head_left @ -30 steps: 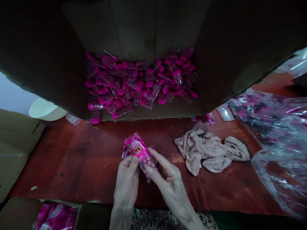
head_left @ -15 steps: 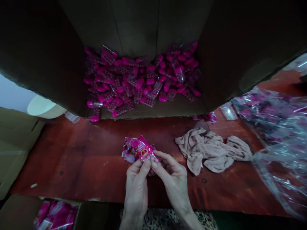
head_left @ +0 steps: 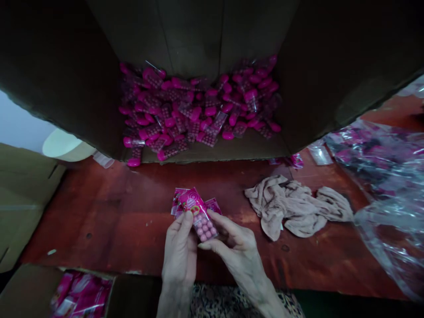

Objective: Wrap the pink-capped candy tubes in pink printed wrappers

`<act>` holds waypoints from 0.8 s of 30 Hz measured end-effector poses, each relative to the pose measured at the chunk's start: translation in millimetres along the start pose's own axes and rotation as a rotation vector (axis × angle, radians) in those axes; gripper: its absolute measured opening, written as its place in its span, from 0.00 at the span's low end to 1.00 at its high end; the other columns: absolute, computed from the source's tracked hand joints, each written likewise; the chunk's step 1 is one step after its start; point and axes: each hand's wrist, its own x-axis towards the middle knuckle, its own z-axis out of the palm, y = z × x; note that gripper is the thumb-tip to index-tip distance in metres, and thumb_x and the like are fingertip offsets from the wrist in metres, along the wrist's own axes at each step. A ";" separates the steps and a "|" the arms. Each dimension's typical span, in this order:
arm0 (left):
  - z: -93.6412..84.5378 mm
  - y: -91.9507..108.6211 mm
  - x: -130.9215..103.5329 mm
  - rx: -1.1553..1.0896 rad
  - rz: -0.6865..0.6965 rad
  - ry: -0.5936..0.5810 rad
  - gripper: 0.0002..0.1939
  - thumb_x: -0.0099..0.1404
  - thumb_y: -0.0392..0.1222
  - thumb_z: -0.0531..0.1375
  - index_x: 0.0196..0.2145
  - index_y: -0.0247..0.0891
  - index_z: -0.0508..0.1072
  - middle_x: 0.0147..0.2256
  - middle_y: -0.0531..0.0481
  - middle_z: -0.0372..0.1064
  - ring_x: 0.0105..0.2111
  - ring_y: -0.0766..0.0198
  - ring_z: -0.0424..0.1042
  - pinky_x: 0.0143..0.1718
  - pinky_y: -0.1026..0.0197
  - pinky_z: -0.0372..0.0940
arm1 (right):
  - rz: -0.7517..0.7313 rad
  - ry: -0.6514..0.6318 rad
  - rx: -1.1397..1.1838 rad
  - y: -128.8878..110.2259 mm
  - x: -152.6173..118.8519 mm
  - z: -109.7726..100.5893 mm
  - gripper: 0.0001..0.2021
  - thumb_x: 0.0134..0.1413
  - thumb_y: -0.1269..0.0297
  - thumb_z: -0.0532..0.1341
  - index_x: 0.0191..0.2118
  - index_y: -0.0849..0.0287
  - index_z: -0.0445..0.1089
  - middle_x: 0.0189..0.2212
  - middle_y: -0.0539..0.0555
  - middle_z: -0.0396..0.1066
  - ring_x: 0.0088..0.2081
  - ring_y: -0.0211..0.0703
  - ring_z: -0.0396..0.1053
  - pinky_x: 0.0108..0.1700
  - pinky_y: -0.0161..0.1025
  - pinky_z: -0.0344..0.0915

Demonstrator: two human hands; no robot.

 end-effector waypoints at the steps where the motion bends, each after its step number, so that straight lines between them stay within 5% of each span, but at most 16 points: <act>1: 0.7 -1.0 -1.9 -0.001 0.001 -0.005 0.09 0.53 0.42 0.64 0.27 0.32 0.75 0.25 0.49 0.71 0.27 0.66 0.70 0.34 0.62 0.65 | -0.035 0.032 -0.035 0.6 -0.3 0.0 0.25 0.35 0.77 0.68 0.44 0.51 0.73 0.35 0.49 0.76 0.32 0.41 0.74 0.37 0.37 0.72; 12: -2.5 -3.6 -13.3 -0.008 0.013 -0.046 0.08 0.51 0.40 0.66 0.27 0.32 0.75 0.25 0.50 0.71 0.26 0.70 0.68 0.29 0.68 0.63 | -0.227 0.126 -0.154 1.4 -5.5 6.2 0.17 0.36 0.72 0.70 0.37 0.57 0.72 0.24 0.48 0.76 0.24 0.41 0.74 0.28 0.35 0.73; 24: -6.0 -3.9 -21.1 0.044 0.035 -0.075 0.08 0.51 0.40 0.65 0.26 0.32 0.74 0.22 0.52 0.69 0.23 0.72 0.66 0.26 0.70 0.61 | -0.266 0.154 -0.225 0.9 -13.6 8.0 0.14 0.37 0.70 0.70 0.35 0.57 0.71 0.22 0.48 0.76 0.23 0.40 0.74 0.26 0.34 0.73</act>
